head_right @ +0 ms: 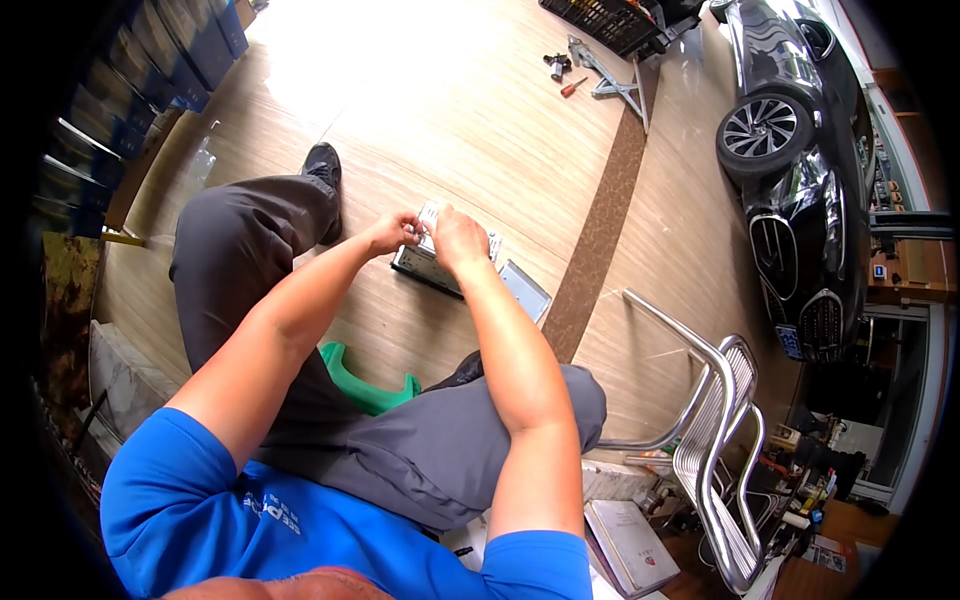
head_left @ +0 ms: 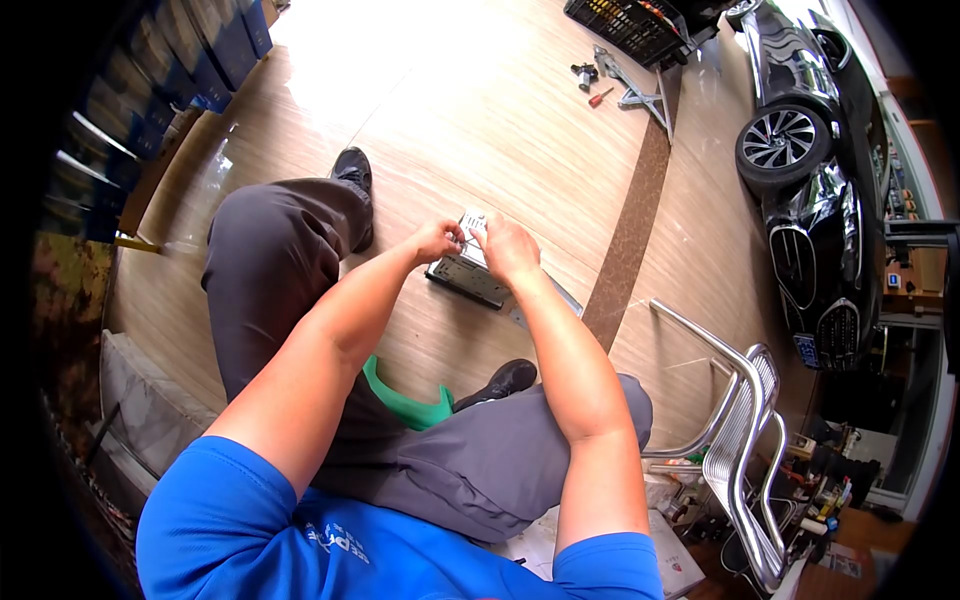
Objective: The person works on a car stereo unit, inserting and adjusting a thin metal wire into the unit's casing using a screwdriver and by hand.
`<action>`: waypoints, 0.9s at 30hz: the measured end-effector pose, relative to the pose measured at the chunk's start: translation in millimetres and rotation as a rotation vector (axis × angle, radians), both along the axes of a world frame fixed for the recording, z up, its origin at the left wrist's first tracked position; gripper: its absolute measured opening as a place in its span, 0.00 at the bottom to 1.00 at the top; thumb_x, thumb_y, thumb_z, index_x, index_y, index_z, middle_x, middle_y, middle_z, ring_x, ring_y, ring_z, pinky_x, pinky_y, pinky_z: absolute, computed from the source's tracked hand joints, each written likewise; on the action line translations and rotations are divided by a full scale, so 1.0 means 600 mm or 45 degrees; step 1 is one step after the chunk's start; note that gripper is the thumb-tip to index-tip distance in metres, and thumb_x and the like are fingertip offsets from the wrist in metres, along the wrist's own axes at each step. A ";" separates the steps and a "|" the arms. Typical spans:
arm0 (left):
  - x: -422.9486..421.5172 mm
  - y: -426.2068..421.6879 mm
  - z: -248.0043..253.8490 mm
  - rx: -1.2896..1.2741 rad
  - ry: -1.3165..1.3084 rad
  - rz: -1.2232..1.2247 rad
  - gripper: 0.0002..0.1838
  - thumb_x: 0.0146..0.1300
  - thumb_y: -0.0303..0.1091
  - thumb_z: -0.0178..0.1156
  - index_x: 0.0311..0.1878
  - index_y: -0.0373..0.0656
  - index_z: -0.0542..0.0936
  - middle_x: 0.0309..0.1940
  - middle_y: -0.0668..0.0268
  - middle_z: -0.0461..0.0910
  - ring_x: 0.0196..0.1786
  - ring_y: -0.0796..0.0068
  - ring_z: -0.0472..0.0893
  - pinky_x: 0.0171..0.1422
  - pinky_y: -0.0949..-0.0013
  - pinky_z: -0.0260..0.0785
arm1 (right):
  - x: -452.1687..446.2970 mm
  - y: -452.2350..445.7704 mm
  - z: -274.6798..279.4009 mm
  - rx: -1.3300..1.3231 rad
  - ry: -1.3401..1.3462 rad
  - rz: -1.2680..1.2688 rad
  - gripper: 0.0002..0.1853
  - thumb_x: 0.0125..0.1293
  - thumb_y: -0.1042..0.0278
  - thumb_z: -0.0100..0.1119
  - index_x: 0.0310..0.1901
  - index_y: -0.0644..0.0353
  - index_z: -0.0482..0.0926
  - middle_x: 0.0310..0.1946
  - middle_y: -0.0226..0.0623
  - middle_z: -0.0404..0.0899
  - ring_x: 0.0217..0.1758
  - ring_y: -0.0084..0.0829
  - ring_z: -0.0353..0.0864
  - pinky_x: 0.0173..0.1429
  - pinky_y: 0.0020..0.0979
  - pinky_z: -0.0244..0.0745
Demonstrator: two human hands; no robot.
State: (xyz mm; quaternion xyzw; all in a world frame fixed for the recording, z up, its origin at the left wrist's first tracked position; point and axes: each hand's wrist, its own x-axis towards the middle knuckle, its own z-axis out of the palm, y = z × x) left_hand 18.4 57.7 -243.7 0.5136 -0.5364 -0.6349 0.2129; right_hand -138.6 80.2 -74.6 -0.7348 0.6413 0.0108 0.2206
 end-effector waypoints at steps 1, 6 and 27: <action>0.000 0.000 0.002 0.003 0.004 0.001 0.10 0.53 0.22 0.70 0.38 0.44 0.83 0.31 0.68 0.77 0.36 0.78 0.74 0.41 0.72 0.71 | -0.001 0.000 0.002 -0.006 0.020 -0.010 0.22 0.70 0.50 0.55 0.49 0.65 0.75 0.42 0.55 0.83 0.49 0.55 0.81 0.52 0.50 0.75; 0.000 -0.001 0.009 0.012 0.004 -0.006 0.09 0.53 0.22 0.70 0.38 0.44 0.83 0.30 0.69 0.76 0.36 0.79 0.74 0.41 0.72 0.71 | -0.002 0.005 -0.015 -0.040 -0.079 -0.019 0.20 0.70 0.56 0.56 0.51 0.65 0.73 0.42 0.57 0.82 0.49 0.55 0.81 0.53 0.50 0.75; -0.009 -0.007 -0.041 -0.008 0.056 0.049 0.15 0.50 0.20 0.70 0.41 0.45 0.79 0.31 0.68 0.76 0.34 0.77 0.75 0.38 0.70 0.73 | -0.007 0.003 -0.019 0.008 -0.180 0.102 0.14 0.67 0.67 0.49 0.48 0.69 0.71 0.43 0.63 0.80 0.50 0.58 0.80 0.56 0.50 0.74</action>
